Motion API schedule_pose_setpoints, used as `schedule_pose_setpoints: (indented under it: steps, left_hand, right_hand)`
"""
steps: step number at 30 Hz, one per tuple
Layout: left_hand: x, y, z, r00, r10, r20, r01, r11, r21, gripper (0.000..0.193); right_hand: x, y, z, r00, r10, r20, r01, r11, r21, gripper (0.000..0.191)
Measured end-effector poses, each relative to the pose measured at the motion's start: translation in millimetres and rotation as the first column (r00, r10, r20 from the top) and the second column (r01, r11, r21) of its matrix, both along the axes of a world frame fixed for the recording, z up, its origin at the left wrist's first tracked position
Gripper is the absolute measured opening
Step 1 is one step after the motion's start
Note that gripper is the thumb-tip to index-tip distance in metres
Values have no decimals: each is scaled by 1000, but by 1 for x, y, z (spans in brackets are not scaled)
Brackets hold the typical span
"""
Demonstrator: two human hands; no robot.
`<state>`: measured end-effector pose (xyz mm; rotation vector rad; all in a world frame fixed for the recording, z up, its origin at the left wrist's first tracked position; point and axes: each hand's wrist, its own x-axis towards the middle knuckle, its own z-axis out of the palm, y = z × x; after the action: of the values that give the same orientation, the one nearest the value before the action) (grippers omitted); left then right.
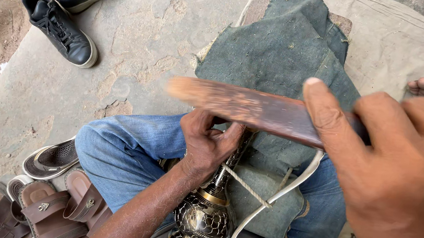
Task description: The person holds a decorative metal hook on a cushion and uses a hammer and punch to shape the metal. They repeatedly strike the punch to bend the hook, rotating the object to work on different sections.
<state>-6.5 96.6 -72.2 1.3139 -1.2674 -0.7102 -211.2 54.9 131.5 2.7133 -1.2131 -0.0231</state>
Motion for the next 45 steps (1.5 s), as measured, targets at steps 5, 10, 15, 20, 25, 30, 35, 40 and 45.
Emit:
schedule_pose_setpoints:
  steps: [5,10,15,20,25,30,35,40,45]
  left_hand:
    - [0,-4,6,982,32,187,-8,992,-129,21]
    - [-1,-6,21,977,-23,211,50,991,-125,20]
    - [-8,-10,40,951,-33,309,53,997,-56,19]
    - [-10,-9,61,919,-132,372,169,983,-69,24]
    - [18,14,69,915,86,394,40,953,-301,26]
    - [64,25,36,992,11,123,-27,991,133,18]
    - [85,49,-14,949,-62,308,5,983,184,25]
    - [85,68,-52,974,-221,48,212,966,144,49]
    - [74,68,-64,939,-36,-343,144,945,295,54]
  right_hand:
    - [-3,2,0,1000,17,18,-17,1000,-23,65]
    - [-12,4,-4,986,-28,162,21,999,46,69]
    - [-26,4,-12,943,-207,261,162,969,185,68]
    - [-68,23,-45,872,-297,388,249,954,170,60]
    - [-125,78,-141,424,-730,536,436,684,585,45]
    - [-141,162,-266,464,-778,423,441,617,652,86]
    - [-118,238,-304,609,-589,532,332,798,503,75]
    - [-71,234,-249,21,-834,551,-310,518,797,23]
    - [-8,206,-214,291,-775,562,-285,490,824,23]
